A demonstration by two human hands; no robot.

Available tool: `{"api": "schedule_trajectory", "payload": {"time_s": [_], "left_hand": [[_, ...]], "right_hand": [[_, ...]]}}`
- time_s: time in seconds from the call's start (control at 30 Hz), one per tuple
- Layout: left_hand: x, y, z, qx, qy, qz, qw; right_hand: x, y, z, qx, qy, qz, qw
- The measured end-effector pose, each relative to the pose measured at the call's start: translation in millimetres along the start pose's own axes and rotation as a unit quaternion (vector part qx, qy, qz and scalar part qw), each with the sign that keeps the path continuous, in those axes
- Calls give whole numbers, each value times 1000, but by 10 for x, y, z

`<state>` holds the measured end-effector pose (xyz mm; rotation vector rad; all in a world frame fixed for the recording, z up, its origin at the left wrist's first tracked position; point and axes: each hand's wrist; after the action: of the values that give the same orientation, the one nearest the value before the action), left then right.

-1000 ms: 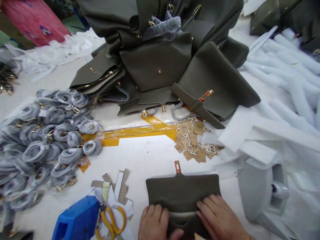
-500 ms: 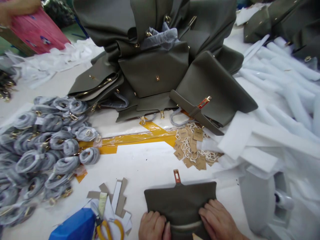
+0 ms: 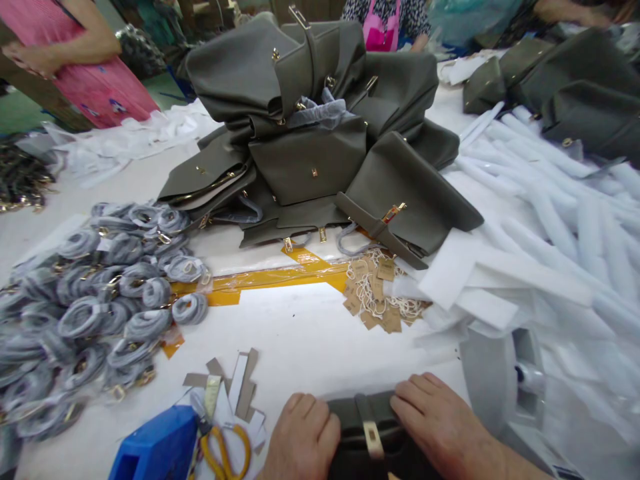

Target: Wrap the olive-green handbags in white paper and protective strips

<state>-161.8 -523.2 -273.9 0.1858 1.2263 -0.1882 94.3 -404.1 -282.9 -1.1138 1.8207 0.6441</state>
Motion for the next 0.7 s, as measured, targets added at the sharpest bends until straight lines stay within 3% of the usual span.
{"api": "schedule_trajectory", "payload": {"time_s": [0.07,0.17,0.23,0.37,0.43,0.53,0.6,0.7], "left_hand": [[41,-191,116,46,11,3,999],[78,-362,235,42,-14,6,999],[28,-343,242,27,-69,10,997],[-158,-39,142,-124,-171,0,977],[-199,154,96,-179,-175,-38,967],[-173,326,84,-147,-174,-130,965],[-136,317,110,-125,-190,-174,958],[-84,165,167,-125,-201,-164,958]], "right_hand": [[46,-223,-33,-55,10,-36,998],[162,-491,-53,-91,16,-48,995],[192,-543,-67,-85,20,-36,996],[28,-313,-115,-30,50,-42,997],[-88,-108,-126,-5,79,-47,996],[-178,154,-103,45,112,-71,990],[-194,254,-75,100,128,-124,979],[-242,317,-39,154,161,-197,955]]}}
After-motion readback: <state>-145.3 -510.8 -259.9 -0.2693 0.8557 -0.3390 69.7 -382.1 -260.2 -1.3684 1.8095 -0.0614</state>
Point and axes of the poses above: each hand's wrist, its own y-axis towards the middle knuckle, its own x-axis out of the palm, z = x × y, and after that the axes turned 2 degrees about -x, right-handed
